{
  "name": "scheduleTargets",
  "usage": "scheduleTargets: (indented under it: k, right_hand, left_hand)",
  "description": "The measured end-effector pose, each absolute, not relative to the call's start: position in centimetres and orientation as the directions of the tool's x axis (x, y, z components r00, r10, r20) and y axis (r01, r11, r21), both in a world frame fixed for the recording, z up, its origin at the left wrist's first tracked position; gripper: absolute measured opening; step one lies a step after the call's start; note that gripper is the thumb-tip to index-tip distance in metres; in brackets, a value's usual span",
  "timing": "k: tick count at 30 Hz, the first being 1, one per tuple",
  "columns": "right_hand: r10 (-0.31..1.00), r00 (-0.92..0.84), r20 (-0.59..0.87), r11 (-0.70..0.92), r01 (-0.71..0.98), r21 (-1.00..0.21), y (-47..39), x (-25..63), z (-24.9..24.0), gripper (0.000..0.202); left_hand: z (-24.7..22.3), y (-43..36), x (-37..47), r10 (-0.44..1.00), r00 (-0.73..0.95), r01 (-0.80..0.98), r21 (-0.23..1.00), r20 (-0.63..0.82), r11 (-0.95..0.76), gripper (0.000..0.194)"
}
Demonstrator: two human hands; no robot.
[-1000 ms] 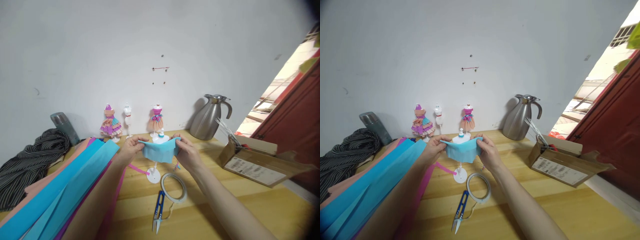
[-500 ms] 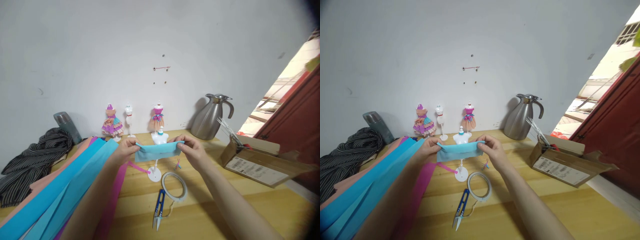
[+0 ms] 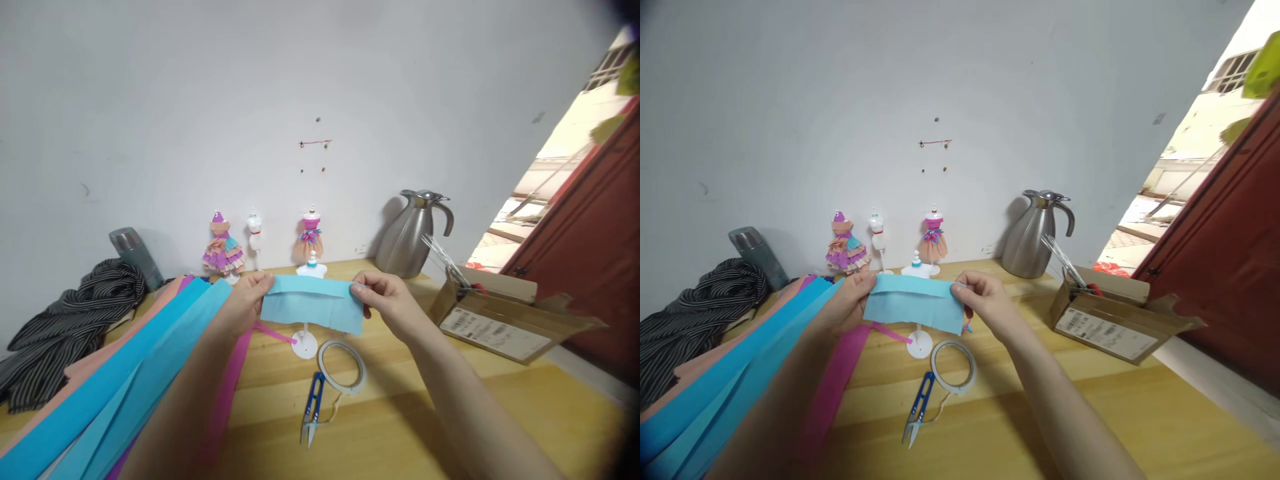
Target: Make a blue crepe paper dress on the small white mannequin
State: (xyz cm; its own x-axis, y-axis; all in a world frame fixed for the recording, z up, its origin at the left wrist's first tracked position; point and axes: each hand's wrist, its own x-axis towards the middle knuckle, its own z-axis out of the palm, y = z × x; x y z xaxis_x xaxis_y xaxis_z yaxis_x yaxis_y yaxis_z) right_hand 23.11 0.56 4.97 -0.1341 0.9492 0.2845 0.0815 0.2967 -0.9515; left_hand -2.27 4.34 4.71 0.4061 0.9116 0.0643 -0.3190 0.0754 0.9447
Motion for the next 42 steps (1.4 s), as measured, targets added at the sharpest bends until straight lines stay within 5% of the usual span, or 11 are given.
scheduleTargets:
  k: [6, 13, 18, 23, 26, 30, 32, 35, 37, 42]
  right_hand:
    - [0.978, -0.086, 0.190, 0.196, 0.067, -0.978, 0.2, 22.8, 5.1, 0.041]
    - [0.939, -0.337, 0.068, 0.055, -0.048, -0.997, 0.1, 23.7, 4.3, 0.065]
    - [0.816, -0.492, 0.304, 0.387, 0.075, -0.919, -0.9, 24.4, 4.8, 0.051]
    - [0.629, -0.533, 0.565, 0.777, 0.417, -0.472, -1.6, 23.4, 5.4, 0.026]
    - [0.608, -0.484, 0.629, 0.791, 0.433, -0.432, -1.5, 22.8, 5.5, 0.018]
    - [0.802, -0.347, 0.486, 0.585, 0.295, -0.756, -1.2, 22.9, 5.3, 0.026]
    - [0.900, -0.282, 0.333, 0.384, 0.151, -0.911, -1.0, 22.8, 5.0, 0.034]
    - [0.963, -0.227, 0.145, 0.132, -0.071, -0.989, -0.7, 22.3, 4.6, 0.039]
    - [0.969, -0.243, 0.051, 0.006, -0.181, -0.983, -0.6, 21.8, 4.5, 0.040]
    - [0.952, -0.298, -0.064, -0.133, -0.216, -0.967, -0.3, 21.3, 4.1, 0.041]
  left_hand:
    - [5.0, 2.7, -3.0, 0.928, 0.365, -0.203, 0.979, 0.068, 0.008, 0.059]
    - [5.8, 0.9, -4.0, 0.940, 0.340, -0.141, 0.988, -0.007, 0.059, 0.079]
    - [6.4, 0.4, -4.0, 0.933, 0.343, -0.223, 0.956, -0.106, 0.190, 0.072]
    - [6.3, 0.0, -3.5, 0.930, 0.347, -0.291, 0.928, -0.123, 0.231, 0.066]
    - [6.1, 0.1, -3.3, 0.945, 0.310, -0.180, 0.970, -0.102, 0.164, 0.072]
    - [5.9, 0.4, -4.1, 0.971, 0.220, 0.148, 0.981, 0.088, -0.122, 0.065]
    - [6.0, 0.5, -5.0, 0.925, 0.328, 0.288, 0.913, 0.189, -0.289, 0.059]
    - [6.5, 0.1, -6.1, 0.761, 0.607, 0.313, 0.812, 0.229, -0.493, 0.070]
    - [6.8, -0.4, -6.1, 0.706, 0.650, 0.271, 0.782, 0.281, -0.561, 0.086]
    - [6.4, -0.5, -4.3, 0.898, 0.323, 0.199, 0.907, 0.297, -0.372, 0.025]
